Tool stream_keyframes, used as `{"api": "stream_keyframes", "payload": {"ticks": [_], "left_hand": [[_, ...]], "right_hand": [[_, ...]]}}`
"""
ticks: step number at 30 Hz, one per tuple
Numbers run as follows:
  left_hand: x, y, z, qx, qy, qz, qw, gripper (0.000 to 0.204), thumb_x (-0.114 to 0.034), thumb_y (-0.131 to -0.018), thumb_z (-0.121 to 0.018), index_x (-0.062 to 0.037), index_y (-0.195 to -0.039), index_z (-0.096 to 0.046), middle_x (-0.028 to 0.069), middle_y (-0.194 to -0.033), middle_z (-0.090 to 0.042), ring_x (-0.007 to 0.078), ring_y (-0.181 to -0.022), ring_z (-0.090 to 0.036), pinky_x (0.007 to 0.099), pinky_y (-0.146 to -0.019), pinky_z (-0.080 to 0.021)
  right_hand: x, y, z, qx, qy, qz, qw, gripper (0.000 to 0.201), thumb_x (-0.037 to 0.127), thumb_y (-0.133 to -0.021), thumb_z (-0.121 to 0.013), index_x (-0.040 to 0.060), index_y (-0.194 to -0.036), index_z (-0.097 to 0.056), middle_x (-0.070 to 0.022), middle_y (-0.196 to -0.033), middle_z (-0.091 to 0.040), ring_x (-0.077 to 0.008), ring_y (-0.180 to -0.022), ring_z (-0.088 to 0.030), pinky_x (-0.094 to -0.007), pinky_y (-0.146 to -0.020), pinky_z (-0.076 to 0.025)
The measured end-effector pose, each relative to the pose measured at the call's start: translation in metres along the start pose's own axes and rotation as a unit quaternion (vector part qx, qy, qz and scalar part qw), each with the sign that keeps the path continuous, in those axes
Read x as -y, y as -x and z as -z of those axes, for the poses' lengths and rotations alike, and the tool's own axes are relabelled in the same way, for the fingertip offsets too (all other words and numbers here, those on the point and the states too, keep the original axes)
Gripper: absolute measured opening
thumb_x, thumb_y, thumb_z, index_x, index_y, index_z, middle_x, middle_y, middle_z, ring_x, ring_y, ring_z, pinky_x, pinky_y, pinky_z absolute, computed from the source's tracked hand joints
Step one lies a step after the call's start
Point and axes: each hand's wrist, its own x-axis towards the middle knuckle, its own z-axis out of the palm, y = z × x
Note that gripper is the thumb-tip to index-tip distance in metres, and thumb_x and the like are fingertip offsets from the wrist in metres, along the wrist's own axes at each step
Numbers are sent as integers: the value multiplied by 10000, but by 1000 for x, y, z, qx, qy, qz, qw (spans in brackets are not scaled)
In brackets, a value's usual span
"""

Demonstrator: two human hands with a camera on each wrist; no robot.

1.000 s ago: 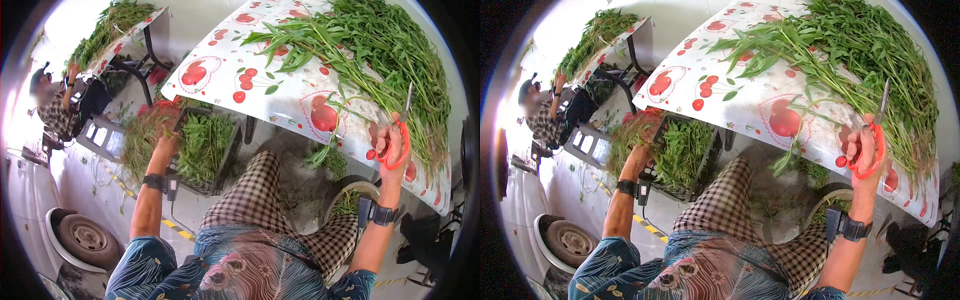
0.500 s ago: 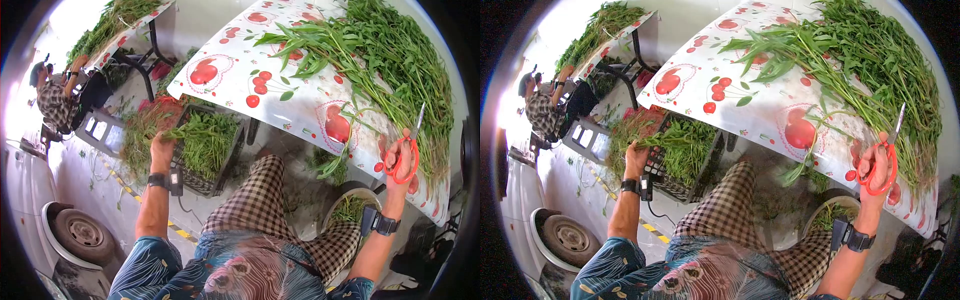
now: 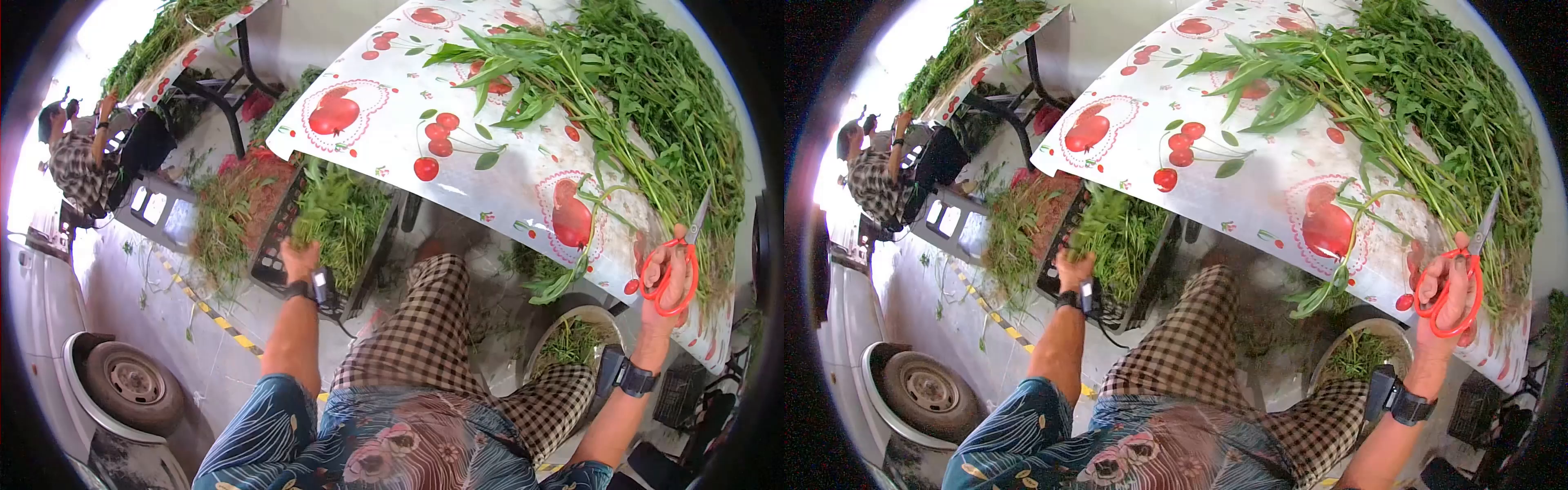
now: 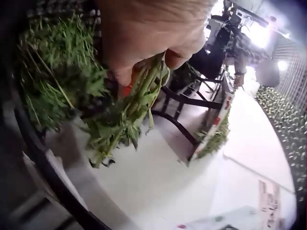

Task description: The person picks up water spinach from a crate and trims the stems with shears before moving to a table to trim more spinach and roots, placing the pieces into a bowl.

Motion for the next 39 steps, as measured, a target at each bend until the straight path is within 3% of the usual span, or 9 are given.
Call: {"api": "stream_keyframes", "payload": {"ticks": [5, 8, 12, 15, 20, 23, 28, 35, 39], "left_hand": [[36, 50, -4, -326, -124, 98, 932, 480, -352, -874, -466, -57, -1239, -368, 129, -1172, -506, 300, -1094, -465, 468, -833, -424], [32, 36, 19, -313, -102, 100, 939, 363, -302, -892, -450, -40, -1143, -444, 105, -1055, -554, 280, -965, -522, 439, -761, -449], [0, 31, 9, -119, -183, 134, 967, 155, -201, -892, -480, -54, -917, -522, 46, -794, -560, 218, -710, -555, 349, -659, -474], [-13, 41, -39, -148, -244, 95, 954, 131, -176, -891, -487, -54, -909, -530, 37, -790, -562, 198, -715, -557, 325, -648, -472], [-29, 69, -107, 100, -241, 158, 952, 191, -221, -908, -500, -56, -990, -552, 49, -868, -616, 183, -781, -596, 332, -706, -509], [-22, 107, -174, 118, -362, 112, 918, 209, -246, -903, -517, -62, -997, -554, 45, -859, -616, 173, -760, -600, 316, -701, -505], [-4, 168, -284, 330, -460, 56, 823, 289, -310, -897, -528, -26, -947, -550, 77, -844, -611, 148, -758, -594, 296, -697, -485], [77, 228, -393, 538, -508, -50, 671, 172, -130, -892, -488, 6, -930, -585, 56, -870, -625, 134, -816, -579, 264, -756, -467], [153, 261, -409, 663, -563, -147, 471, 147, -35, -790, -543, -27, -921, -610, 77, -879, -630, 189, -856, -597, 307, -780, -463]], "right_hand": [[6, -1, 1, -22, 46, -29, 998, 401, 237, -919, -478, 38, -1261, -414, -5, -672, -456, -63, -491, -406, -204, -522, -412], [4, 1, -4, -14, 26, -7, 1000, 389, 226, -918, -481, 41, -1254, -420, -9, -665, -454, -63, -493, -409, -200, -507, -395], [2, -1, 4, 11, 12, -2, 1000, 396, 207, -922, -474, 25, -1266, -398, -32, -722, -515, -62, -500, -421, -185, -456, -380], [1, 1, -2, -5, -4, 1, 1000, 391, 205, -921, -473, 29, -1262, -400, -28, -706, -502, -63, -496, -412, -185, -465, -387], [-1, 1, -4, 0, -25, 6, 1000, 359, 209, -912, -490, 53, -1231, -440, -8, -590, -438, -69, -474, -401, -210, -482, -381], [3, 3, -7, -3, -16, 7, 1000, 359, 204, -905, -502, 55, -1227, -446, -14, -600, -454, -68, -476, -404, -210, -482, -379], [2, 1, -7, -32, -6, 4, 999, 373, 215, -887, -535, 45, -1210, -459, -10, -604, -459, -64, -481, -420, -197, -432, -336], [1, 1, -7, 23, -20, 17, 999, 296, 177, -885, -442, 14, -1131, -434, 2, -497, -376, -110, -452, -394, -342, -710, -487], [30, 12, -13, -27, -34, -30, 999, 261, 114, -863, -487, -16, -1084, -433, -38, -559, -460, -115, -466, -452, -316, -628, -495]]}}
